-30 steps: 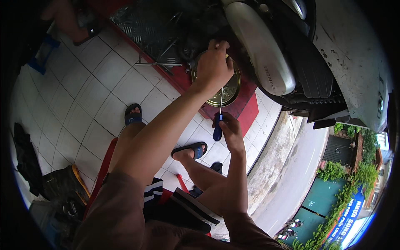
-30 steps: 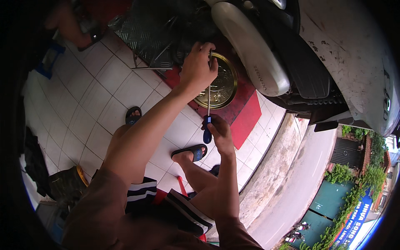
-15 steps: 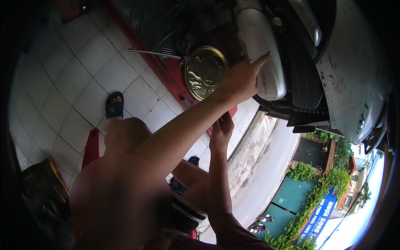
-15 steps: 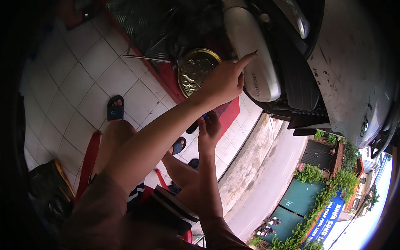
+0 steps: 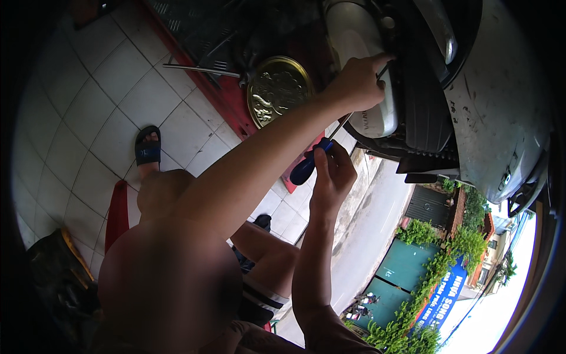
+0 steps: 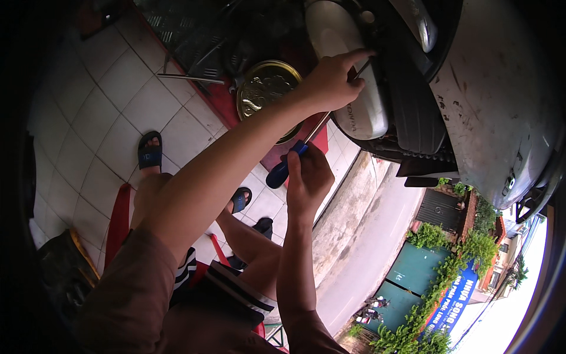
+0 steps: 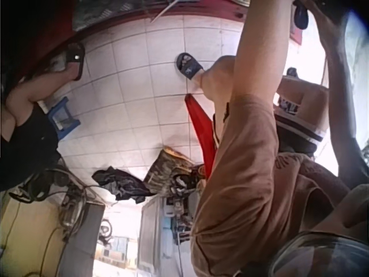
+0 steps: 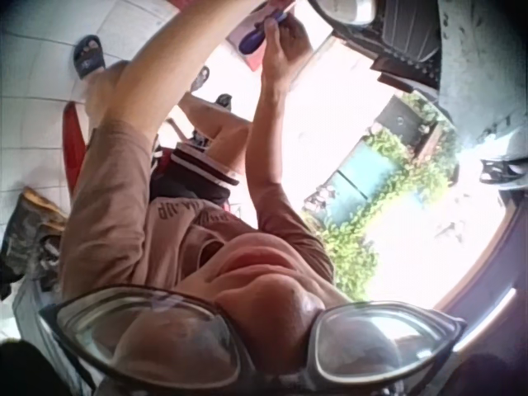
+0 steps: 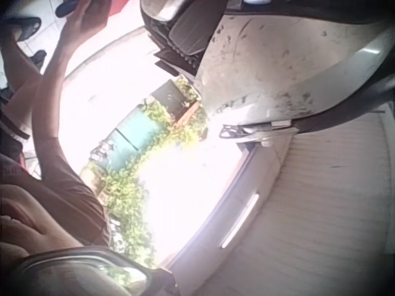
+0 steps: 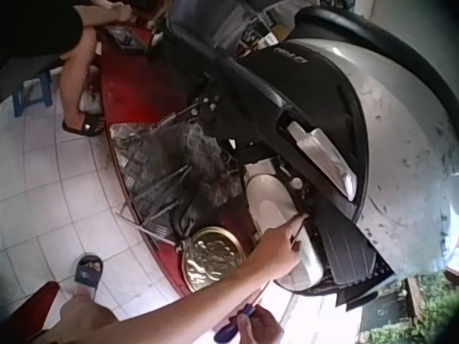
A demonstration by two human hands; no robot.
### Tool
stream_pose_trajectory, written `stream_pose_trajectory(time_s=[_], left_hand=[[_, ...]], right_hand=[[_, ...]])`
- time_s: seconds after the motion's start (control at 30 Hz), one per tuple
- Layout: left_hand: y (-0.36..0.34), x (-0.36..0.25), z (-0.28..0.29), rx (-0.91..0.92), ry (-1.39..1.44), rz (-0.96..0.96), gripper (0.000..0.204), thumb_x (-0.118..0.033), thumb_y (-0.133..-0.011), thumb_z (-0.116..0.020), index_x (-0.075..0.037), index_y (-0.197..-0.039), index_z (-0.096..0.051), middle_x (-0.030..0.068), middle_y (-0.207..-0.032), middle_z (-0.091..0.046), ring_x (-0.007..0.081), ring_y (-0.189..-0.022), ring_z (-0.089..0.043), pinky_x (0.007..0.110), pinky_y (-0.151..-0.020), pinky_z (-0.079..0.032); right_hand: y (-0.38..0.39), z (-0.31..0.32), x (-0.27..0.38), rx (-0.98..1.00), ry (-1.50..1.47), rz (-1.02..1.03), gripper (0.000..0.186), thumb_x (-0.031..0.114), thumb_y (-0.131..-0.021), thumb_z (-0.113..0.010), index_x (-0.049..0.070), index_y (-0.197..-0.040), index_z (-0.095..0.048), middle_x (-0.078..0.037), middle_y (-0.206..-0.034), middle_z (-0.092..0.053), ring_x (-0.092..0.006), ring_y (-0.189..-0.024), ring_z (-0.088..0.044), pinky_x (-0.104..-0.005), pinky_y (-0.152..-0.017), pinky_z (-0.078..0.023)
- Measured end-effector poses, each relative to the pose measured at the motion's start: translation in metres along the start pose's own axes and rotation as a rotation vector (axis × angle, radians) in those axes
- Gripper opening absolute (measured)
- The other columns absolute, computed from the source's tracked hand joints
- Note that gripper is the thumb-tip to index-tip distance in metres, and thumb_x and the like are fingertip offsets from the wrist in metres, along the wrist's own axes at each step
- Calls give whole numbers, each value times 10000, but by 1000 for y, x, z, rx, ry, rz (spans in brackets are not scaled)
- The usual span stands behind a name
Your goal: The person uses a T-handle wrench and a screwdriver to work on the engine area of a white motorcycle. They repeatedly loosen and tighten bolts while seated on a red plastic stool in a workshop environment.
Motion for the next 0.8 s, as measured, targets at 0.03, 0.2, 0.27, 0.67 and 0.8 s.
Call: stream_pose_trajectory(time_s=[0.03,0.2,0.27,0.67,0.8], left_hand=[[-2,1,0,-23,-2,-3,552,-75,-828,-602,-146,-1362,-481,166,-756,-674,248,-657,-692,360,-672,-550],[-12,0,-2,-10,-7,-42,557,-87,-837,-606,-152,-1373,-470,177,-803,-675,249,-676,-693,360,-682,-552],[-16,-1,-2,-32,-18,-95,567,-94,-837,-608,-150,-1381,-459,179,-808,-672,241,-680,-692,359,-682,-552],[-14,-1,4,186,252,199,591,-115,-878,-604,-132,-1433,-399,117,-794,-657,163,-712,-678,331,-640,-531],[0,-6,25,90,546,379,476,-151,-918,-578,-65,-1364,-433,88,-892,-652,155,-695,-652,271,-617,-519]], right_hand=[[-2,1,1,-3,13,5,282,51,-859,-649,-140,-1056,-583,-110,-819,-670,-129,-743,-636,-238,-683,-504],[-11,10,6,-24,100,46,279,91,-848,-658,-131,-1009,-606,-108,-775,-671,-127,-689,-625,-245,-632,-502],[-12,9,9,-25,109,32,285,108,-847,-664,-128,-998,-611,-105,-768,-671,-126,-686,-623,-247,-631,-501],[-2,2,32,-3,-288,-194,276,156,-917,-599,-98,-1024,-592,-106,-833,-623,-153,-738,-574,-281,-687,-482],[4,-8,50,270,-1033,-382,296,177,-961,-550,-53,-1144,-512,-116,-995,-544,-174,-856,-503,-301,-793,-434]])
Point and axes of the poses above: each hand's wrist, its own y-axis away from the middle knuckle, its own z-axis out of the back of the hand, x = y × z, the point moved 5 cm from there along -y, towards the middle knuckle
